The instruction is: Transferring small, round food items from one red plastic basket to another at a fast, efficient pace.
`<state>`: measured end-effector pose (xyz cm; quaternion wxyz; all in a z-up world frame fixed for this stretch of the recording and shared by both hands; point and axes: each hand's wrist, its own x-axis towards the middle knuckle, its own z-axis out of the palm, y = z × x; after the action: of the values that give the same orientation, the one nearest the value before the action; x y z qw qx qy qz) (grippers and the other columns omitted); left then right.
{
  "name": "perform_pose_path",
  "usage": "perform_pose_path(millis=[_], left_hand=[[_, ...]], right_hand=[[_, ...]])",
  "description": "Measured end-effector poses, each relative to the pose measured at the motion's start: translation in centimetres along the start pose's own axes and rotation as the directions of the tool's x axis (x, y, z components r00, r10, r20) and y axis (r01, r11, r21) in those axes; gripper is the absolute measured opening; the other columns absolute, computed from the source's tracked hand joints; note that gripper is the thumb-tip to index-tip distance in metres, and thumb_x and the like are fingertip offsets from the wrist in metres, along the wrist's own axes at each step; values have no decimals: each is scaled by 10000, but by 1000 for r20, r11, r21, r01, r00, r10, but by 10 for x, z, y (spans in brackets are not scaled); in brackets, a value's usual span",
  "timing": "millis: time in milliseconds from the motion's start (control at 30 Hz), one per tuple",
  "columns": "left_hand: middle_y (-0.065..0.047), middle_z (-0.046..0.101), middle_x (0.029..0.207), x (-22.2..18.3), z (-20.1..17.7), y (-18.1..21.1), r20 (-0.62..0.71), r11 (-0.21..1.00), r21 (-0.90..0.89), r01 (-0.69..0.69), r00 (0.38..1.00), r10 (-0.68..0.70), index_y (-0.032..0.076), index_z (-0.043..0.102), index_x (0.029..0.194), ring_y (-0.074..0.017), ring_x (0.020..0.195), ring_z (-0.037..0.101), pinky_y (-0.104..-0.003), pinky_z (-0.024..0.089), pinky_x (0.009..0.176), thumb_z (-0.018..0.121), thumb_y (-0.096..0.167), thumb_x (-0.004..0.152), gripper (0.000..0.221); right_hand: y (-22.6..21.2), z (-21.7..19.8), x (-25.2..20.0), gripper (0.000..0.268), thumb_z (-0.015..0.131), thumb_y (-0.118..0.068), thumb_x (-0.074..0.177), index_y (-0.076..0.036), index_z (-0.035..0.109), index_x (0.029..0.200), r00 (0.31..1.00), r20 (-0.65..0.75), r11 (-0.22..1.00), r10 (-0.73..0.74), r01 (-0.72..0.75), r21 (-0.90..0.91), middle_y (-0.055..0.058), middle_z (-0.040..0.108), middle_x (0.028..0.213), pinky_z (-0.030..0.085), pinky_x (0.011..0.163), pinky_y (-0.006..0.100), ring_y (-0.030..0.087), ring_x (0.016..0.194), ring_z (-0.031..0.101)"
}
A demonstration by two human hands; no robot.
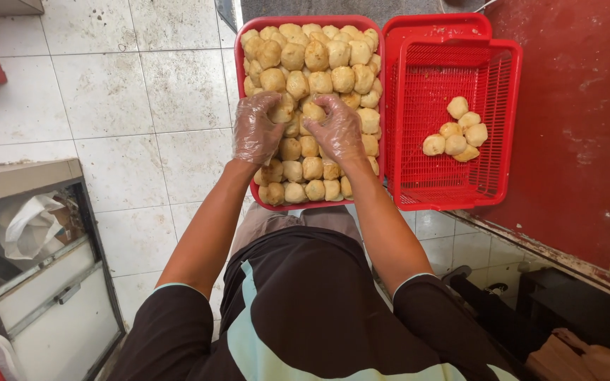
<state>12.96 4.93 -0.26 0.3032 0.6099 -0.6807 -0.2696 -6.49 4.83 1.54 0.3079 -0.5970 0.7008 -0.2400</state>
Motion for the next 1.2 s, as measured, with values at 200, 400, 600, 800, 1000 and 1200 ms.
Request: perform_pose_path(millis=[200,400,600,800,1000,1200], left_hand=[[10,684,967,10,3,1,19,980,-107,167,986,-166,213,686,1047,-224,982,632,-348,516,888,748,337,748,330],[64,714,825,30,30,-9,-3,969,-7,247,969,-247,257,665,874,-203,893,672,-368,539,814,760,287,722,182],[-65,717,784,35,13,21,-74,971,-150,186,977,-199,142,709,907,-268,785,703,-381,554,721,771,124,763,158],[-87,689,806,18,-9,36,-413,859,-495,130,835,-364,101,689,890,-202,767,666,-335,540,757,789,14,722,214],[-25,531,1309,-12,-5,12,-376,658,-632,410,580,-723,141,554,1201,-290,1215,539,-358,579,847,625,-53,774,475],[-238,337,1399,-43,30,8,-536,784,-530,323,589,-605,52,626,1125,-413,1213,522,-525,470,1036,773,-76,778,399]], right_hand=[[4,24,7,438,854,-263,594,-209,708,1004,987,-71,986,-143,136,-96,42,681,956,516,927,369,251,1006,652],[-5,-8,-12,407,853,-239,633,-251,724,1018,983,-111,989,-148,148,-13,-14,686,909,552,845,301,157,883,681],[41,-86,-28,302,798,-165,756,-157,737,1052,965,-259,978,47,8,207,84,712,861,564,762,346,239,827,705],[185,-183,20,360,757,-376,811,-199,711,1121,886,-381,835,264,-408,-369,119,705,987,522,866,452,309,986,643],[153,-224,54,549,565,-244,845,-297,504,1388,854,-43,744,518,-475,-470,184,474,1166,481,876,469,385,924,582],[251,-208,81,371,781,-406,730,-364,682,1085,920,44,771,390,-300,-561,35,645,1034,537,844,458,266,1050,611]])
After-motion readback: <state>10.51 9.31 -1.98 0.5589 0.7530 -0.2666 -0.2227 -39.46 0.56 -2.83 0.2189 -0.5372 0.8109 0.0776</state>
